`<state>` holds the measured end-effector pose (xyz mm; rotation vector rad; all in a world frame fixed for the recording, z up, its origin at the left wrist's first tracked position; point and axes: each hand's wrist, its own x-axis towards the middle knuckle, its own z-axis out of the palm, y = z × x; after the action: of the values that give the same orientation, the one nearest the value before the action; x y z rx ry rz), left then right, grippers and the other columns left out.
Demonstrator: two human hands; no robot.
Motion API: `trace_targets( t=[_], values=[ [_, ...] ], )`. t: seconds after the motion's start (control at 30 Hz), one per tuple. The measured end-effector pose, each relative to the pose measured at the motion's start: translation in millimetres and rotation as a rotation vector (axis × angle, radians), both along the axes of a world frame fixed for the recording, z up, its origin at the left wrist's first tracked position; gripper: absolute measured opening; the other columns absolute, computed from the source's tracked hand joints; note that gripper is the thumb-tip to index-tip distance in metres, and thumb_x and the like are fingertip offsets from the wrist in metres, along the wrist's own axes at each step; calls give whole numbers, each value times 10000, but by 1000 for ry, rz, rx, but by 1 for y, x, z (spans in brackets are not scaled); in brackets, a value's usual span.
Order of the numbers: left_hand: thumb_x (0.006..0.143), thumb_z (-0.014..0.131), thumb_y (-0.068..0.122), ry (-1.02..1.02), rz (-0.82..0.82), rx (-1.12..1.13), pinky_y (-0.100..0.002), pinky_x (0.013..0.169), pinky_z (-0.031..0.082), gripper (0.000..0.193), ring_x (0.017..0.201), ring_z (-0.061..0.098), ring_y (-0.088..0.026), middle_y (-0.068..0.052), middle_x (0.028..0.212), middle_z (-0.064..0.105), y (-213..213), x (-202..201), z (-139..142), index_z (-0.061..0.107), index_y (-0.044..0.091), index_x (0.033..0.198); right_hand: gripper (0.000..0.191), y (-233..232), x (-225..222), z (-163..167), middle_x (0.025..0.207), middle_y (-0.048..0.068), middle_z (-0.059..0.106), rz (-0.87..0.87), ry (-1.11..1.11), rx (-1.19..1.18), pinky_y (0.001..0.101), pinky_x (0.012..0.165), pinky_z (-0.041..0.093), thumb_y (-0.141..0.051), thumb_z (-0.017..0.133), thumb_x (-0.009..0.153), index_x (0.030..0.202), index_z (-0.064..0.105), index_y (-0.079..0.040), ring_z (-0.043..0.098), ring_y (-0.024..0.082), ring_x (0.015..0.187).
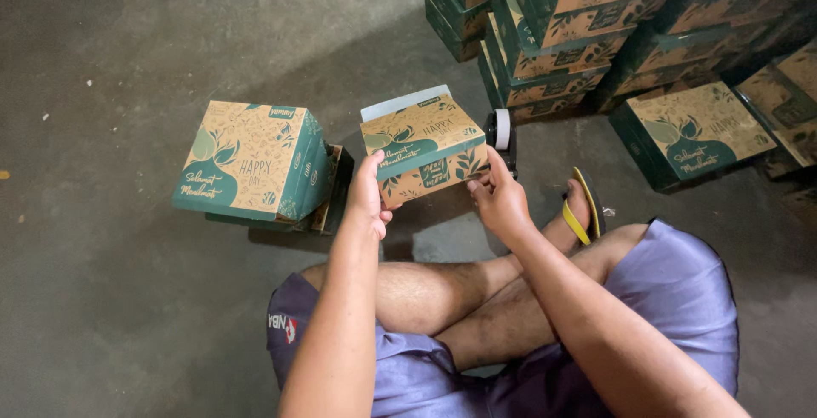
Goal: The person sits on the floor and folds flat cardboard bakery boxes into shape, pressing the sides and bottom together. They use a tape dispenser to seal the folded boxes, then stack the finished boxes with a stack of completed boxes nearby.
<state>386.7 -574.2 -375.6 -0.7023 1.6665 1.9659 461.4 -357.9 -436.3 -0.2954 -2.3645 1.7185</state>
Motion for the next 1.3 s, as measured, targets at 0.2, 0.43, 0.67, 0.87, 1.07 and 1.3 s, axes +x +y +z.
trace_targets(
  t=[0.2,0.43,0.67,0.87,1.07,1.3],
  values=[
    [784,647,632,-59,-21,-51,-214,386,222,530,535,550,-133,-38,798,664,-5,-10,-5,680,171,1044,663,2,-15,-17,943,39,711,7,105,-48,251,689,520,6,686,900,1510,454,-108,623,105,754],
    [765,671,637,-70,-52,-65,-214,380,225,555,521,556,-148,-54,784,673,-9,-13,-6,688,170,1065,575,23,-32,-19,934,39,707,124,-106,-484,230,600,511,-12,683,891,1444,525,-40,647,101,747],
    [739,700,643,-100,-70,-91,-216,386,247,580,541,593,-164,-70,820,693,-11,-11,-4,689,184,1094,624,22,-39,9,901,65,746,116,-243,-569,229,438,454,-65,730,848,1435,518,-73,687,134,607],
    [737,699,645,-105,-104,-77,-223,392,263,578,544,598,-175,-58,861,706,-14,-11,-1,694,194,1099,441,21,-44,19,885,56,752,83,-310,-377,239,419,418,-135,757,877,1286,630,-30,676,132,592],
    [832,668,615,18,-1,4,-249,409,364,513,529,606,-169,-51,772,695,-6,-3,-7,704,161,1068,234,41,-51,1,868,38,728,-121,-180,-390,244,442,451,-216,702,944,1077,727,-24,637,106,579],
    [899,642,491,396,52,-359,-332,484,495,461,570,654,-190,-34,800,723,13,-4,-24,694,150,1207,219,72,-38,-22,807,96,701,-511,-243,-310,325,517,443,-143,665,892,1040,790,-43,597,197,632]
  ],
)
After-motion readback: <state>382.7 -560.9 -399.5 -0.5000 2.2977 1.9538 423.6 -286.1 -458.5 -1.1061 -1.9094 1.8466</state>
